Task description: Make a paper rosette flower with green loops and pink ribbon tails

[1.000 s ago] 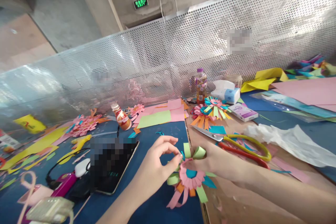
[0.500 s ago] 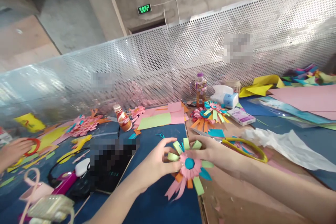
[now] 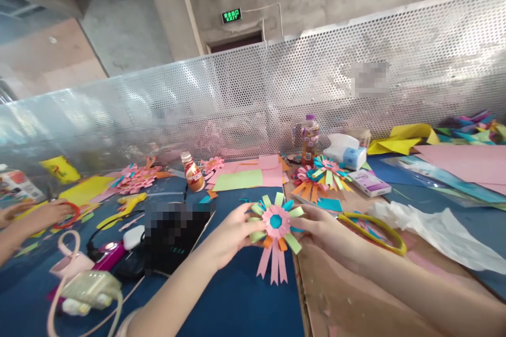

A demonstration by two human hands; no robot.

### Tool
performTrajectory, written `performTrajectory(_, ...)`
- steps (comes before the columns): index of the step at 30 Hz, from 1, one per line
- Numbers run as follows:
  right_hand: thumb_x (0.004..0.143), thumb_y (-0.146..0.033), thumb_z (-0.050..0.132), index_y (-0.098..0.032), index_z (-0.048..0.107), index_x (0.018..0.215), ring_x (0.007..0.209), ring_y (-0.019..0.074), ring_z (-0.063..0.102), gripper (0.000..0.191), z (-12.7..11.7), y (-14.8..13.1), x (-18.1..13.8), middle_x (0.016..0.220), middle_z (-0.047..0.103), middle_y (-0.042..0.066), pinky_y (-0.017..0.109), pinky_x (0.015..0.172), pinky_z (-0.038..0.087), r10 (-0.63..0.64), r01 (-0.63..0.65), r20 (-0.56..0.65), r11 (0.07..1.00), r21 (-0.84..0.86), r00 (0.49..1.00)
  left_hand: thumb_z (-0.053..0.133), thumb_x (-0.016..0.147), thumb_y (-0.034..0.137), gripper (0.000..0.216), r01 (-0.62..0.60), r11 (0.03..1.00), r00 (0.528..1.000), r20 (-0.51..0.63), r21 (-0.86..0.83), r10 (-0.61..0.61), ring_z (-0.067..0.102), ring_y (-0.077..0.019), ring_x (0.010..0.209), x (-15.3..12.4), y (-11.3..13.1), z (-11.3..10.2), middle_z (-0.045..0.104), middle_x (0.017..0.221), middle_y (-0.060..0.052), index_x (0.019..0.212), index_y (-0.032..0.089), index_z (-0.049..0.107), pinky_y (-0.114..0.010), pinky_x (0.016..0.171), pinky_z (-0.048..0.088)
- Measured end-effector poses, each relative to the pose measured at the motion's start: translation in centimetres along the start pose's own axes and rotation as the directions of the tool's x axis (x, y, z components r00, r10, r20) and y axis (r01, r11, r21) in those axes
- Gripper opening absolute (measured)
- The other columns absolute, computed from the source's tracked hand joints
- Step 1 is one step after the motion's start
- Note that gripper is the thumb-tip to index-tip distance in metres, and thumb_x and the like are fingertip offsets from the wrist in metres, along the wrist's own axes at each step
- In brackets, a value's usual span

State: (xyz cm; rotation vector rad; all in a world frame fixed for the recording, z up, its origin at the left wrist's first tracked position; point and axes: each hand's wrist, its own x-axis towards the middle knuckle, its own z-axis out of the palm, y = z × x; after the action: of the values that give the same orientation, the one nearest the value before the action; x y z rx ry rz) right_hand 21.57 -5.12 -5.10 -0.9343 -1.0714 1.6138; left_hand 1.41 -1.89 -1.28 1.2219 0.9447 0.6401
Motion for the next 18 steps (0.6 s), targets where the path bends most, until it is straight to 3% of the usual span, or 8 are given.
performTrajectory(4,0.075,-0.033,0.068,-0.015,0.058,0.096,0.067,0.0131,0.061,0.029,0.0,0.7,-0.1,0.080,0.063,0.002,0.023,0.055,0.046,0.034,-0.034,-0.001,0.999,-0.031,0.999,0.065,0.075,0.039,0.041,0.083,0.990,0.996,-0.029,0.111,-0.080,0.060,-0.0156,0.075,0.9,-0.6,-1.2,0.060,0.089,-0.006,0.106,0.016,0.053,-0.030,0.064,0.050)
performTrajectory(7,0.077,-0.033,0.066,-0.016,0.059,0.099,0.067,0.0126,0.061,0.028,-0.2,1.0,-0.1,0.081,0.063,0.002,0.023,0.055,0.046,0.027,-0.025,0.033,0.997,-0.079,0.999,0.062,0.076,0.043,0.035,0.028,0.976,0.997,-0.072,0.218,-0.012,0.058,-0.0149,0.078,1.4,-0.8,-2.1,0.059,0.087,-0.005,0.097,0.015,0.057,-0.024,0.062,0.047)
performTrajectory(11,0.077,-0.038,0.066,-0.018,0.060,0.099,0.063,0.0119,0.061,0.031,-0.6,1.5,-0.1,0.080,0.063,0.000,0.023,0.054,0.047,0.013,-0.002,0.073,0.988,-0.154,0.997,0.061,0.075,0.044,0.031,-0.052,0.931,0.995,-0.065,0.360,0.081,0.057,-0.0188,0.091,1.6,-0.5,-2.7,0.060,0.090,-0.006,0.085,0.014,0.061,-0.026,0.070,0.047)
performTrajectory(18,0.076,-0.043,0.065,-0.017,0.057,0.100,0.065,0.0142,0.062,0.036,-0.5,1.7,-0.2,0.086,0.065,0.003,0.025,0.055,0.047,0.014,-0.003,0.040,0.965,-0.262,0.999,0.064,0.072,0.040,0.028,-0.104,0.796,0.983,-0.060,0.597,0.173,0.058,-0.0234,0.099,1.3,-0.2,-2.4,0.065,0.103,-0.010,0.081,0.014,0.064,-0.035,0.090,0.040)
